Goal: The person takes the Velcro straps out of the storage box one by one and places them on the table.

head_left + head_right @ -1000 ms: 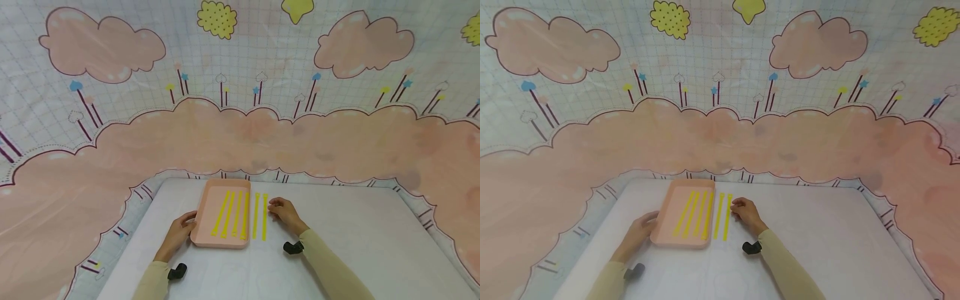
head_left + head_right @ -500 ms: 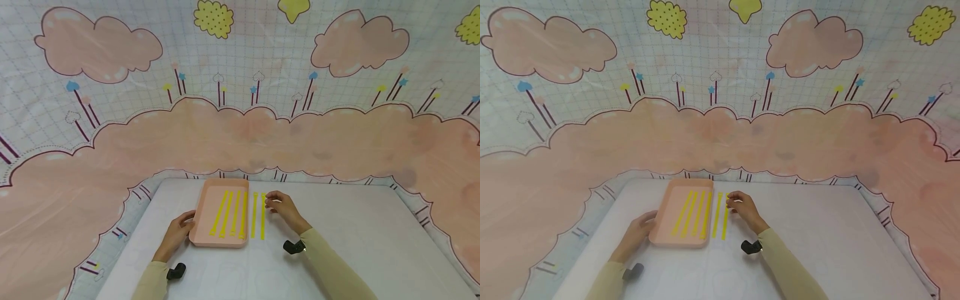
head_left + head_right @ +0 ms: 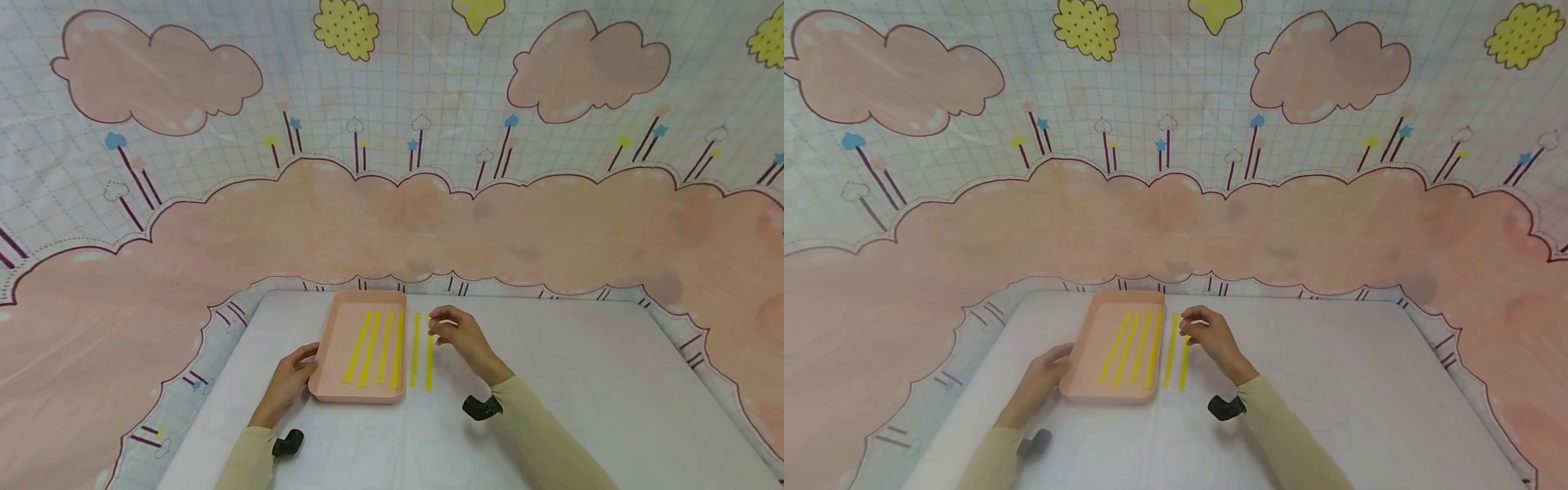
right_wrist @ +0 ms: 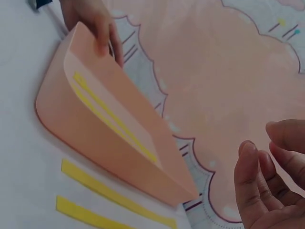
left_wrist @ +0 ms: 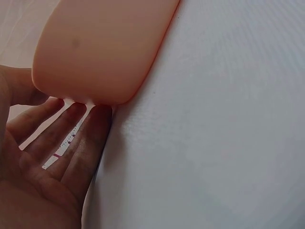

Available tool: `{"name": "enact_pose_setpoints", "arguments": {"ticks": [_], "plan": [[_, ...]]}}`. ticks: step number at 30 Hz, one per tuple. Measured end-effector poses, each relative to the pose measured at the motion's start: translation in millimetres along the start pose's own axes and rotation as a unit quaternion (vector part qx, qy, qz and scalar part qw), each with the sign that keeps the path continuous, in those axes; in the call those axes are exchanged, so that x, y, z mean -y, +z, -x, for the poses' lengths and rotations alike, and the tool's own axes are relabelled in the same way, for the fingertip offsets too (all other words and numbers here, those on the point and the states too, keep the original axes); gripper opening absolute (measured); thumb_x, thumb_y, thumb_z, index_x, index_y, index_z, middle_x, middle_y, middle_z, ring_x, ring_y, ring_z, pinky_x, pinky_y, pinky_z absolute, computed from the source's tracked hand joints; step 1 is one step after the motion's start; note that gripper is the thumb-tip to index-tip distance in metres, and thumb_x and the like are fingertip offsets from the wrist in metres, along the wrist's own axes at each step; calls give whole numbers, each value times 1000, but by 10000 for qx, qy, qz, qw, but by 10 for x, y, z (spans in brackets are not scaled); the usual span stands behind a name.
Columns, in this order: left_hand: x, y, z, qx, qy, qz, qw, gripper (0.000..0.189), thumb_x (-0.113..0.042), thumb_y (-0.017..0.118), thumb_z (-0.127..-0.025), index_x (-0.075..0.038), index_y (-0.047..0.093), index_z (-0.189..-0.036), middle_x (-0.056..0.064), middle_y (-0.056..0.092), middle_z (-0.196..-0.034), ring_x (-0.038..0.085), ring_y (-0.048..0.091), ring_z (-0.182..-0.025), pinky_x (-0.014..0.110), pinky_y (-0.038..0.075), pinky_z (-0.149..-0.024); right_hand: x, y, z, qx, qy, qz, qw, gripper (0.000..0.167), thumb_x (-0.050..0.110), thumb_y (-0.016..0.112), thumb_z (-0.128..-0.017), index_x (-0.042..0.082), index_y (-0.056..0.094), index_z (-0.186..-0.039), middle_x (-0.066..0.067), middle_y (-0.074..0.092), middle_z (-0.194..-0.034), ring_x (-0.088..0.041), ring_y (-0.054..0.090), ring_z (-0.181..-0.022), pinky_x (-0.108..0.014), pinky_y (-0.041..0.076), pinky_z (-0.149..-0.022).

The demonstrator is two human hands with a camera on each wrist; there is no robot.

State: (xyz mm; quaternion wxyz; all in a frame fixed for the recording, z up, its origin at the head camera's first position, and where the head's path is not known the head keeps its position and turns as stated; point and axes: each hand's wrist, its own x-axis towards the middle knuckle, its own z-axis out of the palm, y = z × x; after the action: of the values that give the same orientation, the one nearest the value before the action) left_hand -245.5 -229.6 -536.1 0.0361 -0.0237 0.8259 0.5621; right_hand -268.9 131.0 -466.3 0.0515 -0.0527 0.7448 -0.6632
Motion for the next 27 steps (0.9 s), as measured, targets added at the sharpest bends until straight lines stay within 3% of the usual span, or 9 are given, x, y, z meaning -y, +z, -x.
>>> {"name": "enact_pose_setpoints", "arguments": {"ticks": [11, 18, 24, 27], "plan": [[-4, 8, -2, -22, 74, 17, 10000, 43, -10, 52, -100, -8, 49, -142, 16, 50, -147, 32, 57, -126, 26, 53, -86, 124, 93, 112, 299, -133, -273, 9991, 31, 10, 61, -95, -5, 56, -122, -10, 60, -111, -17, 65, -92, -28, 55, -76], [1, 4, 0, -24, -3, 28, 10000, 43, -11, 52, -100, -10, 50, -143, 14, 50, -148, 32, 56, -127, 29, 53, -89, 186, 182, 133, 416, -146, -284, 9986, 30, 12, 62, -96, -1, 56, -122, -21, 58, -118, -35, 63, -102, -30, 55, -78], [-13, 1, 12, -54, 47, 49, 10000, 43, -10, 53, -99, -8, 50, -142, 16, 51, -147, 32, 58, -124, 26, 53, -84, 180, 271, 124, 557, -174, -357, 9977, 28, 9, 61, -95, -2, 57, -121, -13, 60, -113, -24, 65, -95, -28, 54, -75], [-22, -2, 17, -64, 94, 88, 9999, 43, -9, 54, -99, -7, 51, -141, 17, 53, -145, 31, 61, -119, 22, 52, -79, 183, 325, 121, 635, -154, -325, 9973, 26, 7, 60, -95, 0, 57, -120, -14, 60, -114, -29, 64, -98, -28, 54, -76]]}}
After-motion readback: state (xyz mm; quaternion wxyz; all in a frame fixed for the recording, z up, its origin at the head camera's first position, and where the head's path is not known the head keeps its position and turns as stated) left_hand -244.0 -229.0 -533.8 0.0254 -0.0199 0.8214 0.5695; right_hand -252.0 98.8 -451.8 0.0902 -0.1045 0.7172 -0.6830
